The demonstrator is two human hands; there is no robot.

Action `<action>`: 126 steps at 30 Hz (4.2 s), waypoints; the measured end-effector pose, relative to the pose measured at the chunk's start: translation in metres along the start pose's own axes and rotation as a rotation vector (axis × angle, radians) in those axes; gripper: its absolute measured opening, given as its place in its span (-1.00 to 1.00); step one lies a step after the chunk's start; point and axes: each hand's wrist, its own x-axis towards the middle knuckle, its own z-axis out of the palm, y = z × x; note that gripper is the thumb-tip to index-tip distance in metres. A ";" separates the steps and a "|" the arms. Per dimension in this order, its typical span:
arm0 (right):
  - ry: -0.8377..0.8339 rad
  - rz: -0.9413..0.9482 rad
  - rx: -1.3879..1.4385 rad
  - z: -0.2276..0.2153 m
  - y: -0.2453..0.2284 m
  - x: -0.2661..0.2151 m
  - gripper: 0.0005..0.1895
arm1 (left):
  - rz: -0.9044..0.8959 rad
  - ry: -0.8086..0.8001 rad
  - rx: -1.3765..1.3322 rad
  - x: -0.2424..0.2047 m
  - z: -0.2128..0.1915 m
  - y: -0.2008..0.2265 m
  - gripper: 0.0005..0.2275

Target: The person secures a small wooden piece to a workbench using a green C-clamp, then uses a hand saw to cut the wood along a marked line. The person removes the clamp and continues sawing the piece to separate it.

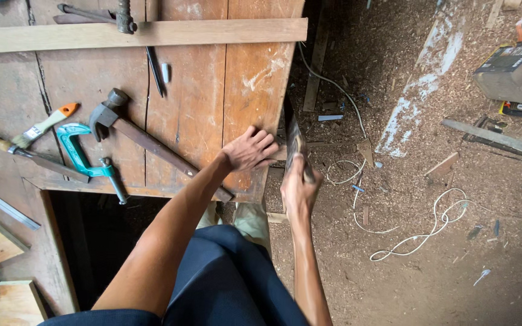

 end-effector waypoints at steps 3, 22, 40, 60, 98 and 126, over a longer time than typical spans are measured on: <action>0.020 -0.013 0.002 0.014 0.016 0.040 -0.57 | -0.013 0.118 0.047 0.004 -0.006 -0.009 -0.55; -0.033 0.099 0.074 -0.119 -0.017 -0.170 -0.68 | -0.052 0.057 0.045 -0.002 -0.002 0.007 -0.56; -0.061 -0.024 0.072 -0.048 -0.009 -0.069 -0.62 | -0.064 0.102 0.011 -0.005 -0.011 0.002 -0.58; -0.048 -0.012 0.174 -0.031 0.018 -0.022 -0.59 | -0.042 0.167 0.007 -0.010 -0.012 0.014 -0.58; 0.015 -0.016 0.182 -0.005 0.025 0.006 -0.59 | 0.003 0.116 -0.069 -0.001 -0.011 0.001 -0.62; 0.083 0.309 0.902 -0.038 0.075 -0.044 -0.56 | 0.227 -0.225 0.150 -0.005 -0.005 0.010 -0.46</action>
